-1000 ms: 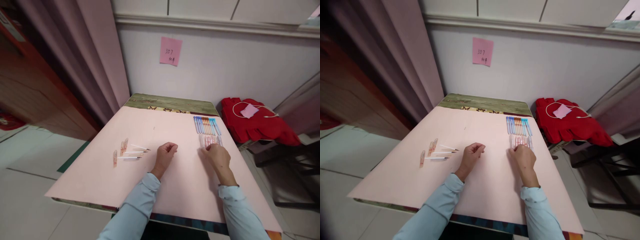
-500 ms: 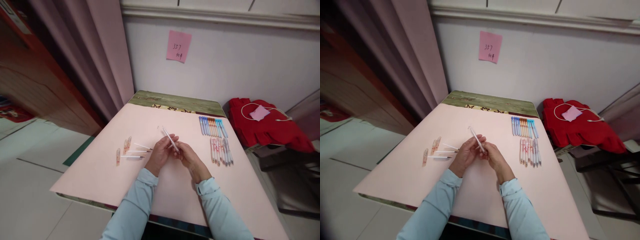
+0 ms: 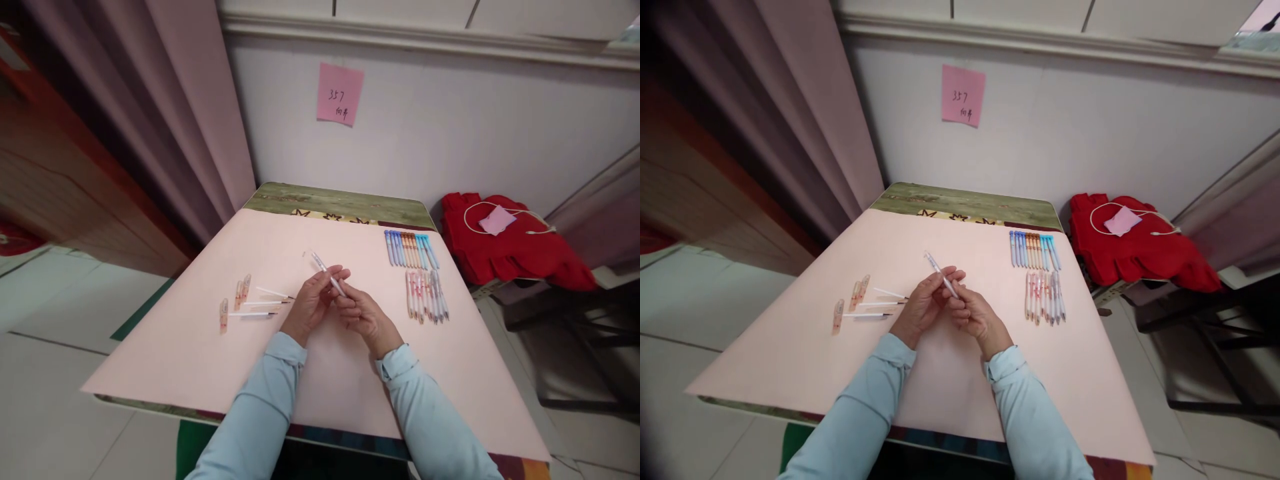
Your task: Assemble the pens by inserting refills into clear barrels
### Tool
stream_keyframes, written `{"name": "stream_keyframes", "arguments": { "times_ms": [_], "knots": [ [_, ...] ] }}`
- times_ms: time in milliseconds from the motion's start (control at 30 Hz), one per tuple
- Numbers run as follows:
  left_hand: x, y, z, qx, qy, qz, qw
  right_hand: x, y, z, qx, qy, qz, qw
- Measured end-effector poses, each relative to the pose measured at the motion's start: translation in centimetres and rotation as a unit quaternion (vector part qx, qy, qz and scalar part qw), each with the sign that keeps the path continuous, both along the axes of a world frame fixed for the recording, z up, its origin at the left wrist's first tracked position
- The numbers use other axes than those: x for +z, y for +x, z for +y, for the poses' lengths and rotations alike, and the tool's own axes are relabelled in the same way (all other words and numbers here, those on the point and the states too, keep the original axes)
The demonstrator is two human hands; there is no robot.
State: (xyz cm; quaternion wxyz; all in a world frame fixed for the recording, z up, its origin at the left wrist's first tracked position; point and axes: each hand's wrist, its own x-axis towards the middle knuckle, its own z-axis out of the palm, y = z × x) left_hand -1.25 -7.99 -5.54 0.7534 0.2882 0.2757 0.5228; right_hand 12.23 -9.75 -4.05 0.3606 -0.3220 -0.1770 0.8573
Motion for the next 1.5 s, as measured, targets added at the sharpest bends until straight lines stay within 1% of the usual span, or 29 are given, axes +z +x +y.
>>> {"name": "stream_keyframes", "arguments": {
  "times_ms": [67, 167, 267, 333, 367, 467, 533, 600, 733, 800, 900, 967, 1100, 1133, 1200, 1267, 1333, 1400, 1500],
  "knots": [
    [-0.2, 0.1, 0.1, 0.008, 0.003, 0.015, 1.0, -0.1, -0.2, 0.0, -0.017, 0.014, -0.008, 1.0],
    [-0.4, 0.6, 0.2, 0.018, -0.009, 0.032, 0.999, -0.7, -0.6, -0.1, -0.072, 0.086, -0.063, 0.992],
    [-0.4, 0.9, 0.3, 0.029, -0.011, 0.033, 0.999, -1.2, -0.9, -0.2, -0.132, 0.175, -0.146, 0.965],
    [-0.3, 0.9, 0.4, 0.043, -0.004, 0.03, 0.999, -1.4, -1.0, -0.2, -0.151, 0.204, -0.192, 0.948],
    [-0.3, 0.9, 0.4, 0.044, 0.0, 0.028, 0.999, -1.4, -1.1, -0.2, -0.148, 0.198, -0.208, 0.946],
    [-0.3, 0.7, 0.5, 0.012, 0.011, 0.02, 1.0, -1.6, -1.1, -0.1, -0.13, 0.124, -0.23, 0.956],
    [-0.4, 0.8, 0.5, -0.001, 0.009, 0.014, 1.0, -1.7, -1.0, 0.0, -0.136, 0.1, -0.234, 0.958],
    [-0.5, 0.9, 0.7, 0.016, 0.001, 0.002, 1.0, -1.8, -1.0, 0.1, -0.16, 0.115, -0.224, 0.954],
    [-0.7, 1.0, 0.8, 0.087, -0.025, -0.035, 0.995, -1.9, -1.1, 0.2, -0.208, 0.159, -0.176, 0.949],
    [-0.8, 0.8, 0.8, 0.103, -0.032, -0.035, 0.994, -1.8, -1.4, 0.2, -0.186, 0.14, -0.181, 0.956],
    [-1.0, 0.6, 0.7, 0.083, -0.027, -0.025, 0.996, -1.6, -1.8, 0.3, -0.148, 0.103, -0.227, 0.957],
    [-1.0, 0.6, 0.7, 0.081, -0.026, -0.029, 0.996, -1.6, -2.0, 0.4, -0.159, 0.124, -0.247, 0.948],
    [-0.7, 0.8, 1.0, 0.137, -0.032, -0.051, 0.989, -1.6, -2.0, 0.4, -0.211, 0.221, -0.214, 0.928],
    [-0.7, 0.9, 1.1, 0.146, -0.035, -0.055, 0.987, -1.7, -1.9, 0.5, -0.215, 0.228, -0.21, 0.926],
    [-0.8, 1.0, 1.2, 0.15, -0.039, -0.055, 0.986, -1.9, -1.7, 0.6, -0.199, 0.207, -0.216, 0.933],
    [-0.9, 1.1, 1.2, 0.145, -0.038, -0.045, 0.988, -2.1, -1.4, 0.7, -0.174, 0.181, -0.23, 0.94],
    [-1.0, 1.3, 1.3, 0.132, -0.032, -0.032, 0.99, -2.3, -1.1, 0.8, -0.162, 0.179, -0.237, 0.941],
    [-1.0, 1.4, 1.3, 0.128, -0.027, -0.027, 0.991, -2.3, -0.9, 0.9, -0.176, 0.203, -0.233, 0.935],
    [-0.8, 1.5, 1.5, 0.139, -0.028, -0.033, 0.989, -2.1, -0.8, 1.1, -0.221, 0.235, -0.21, 0.923]
  ]
}}
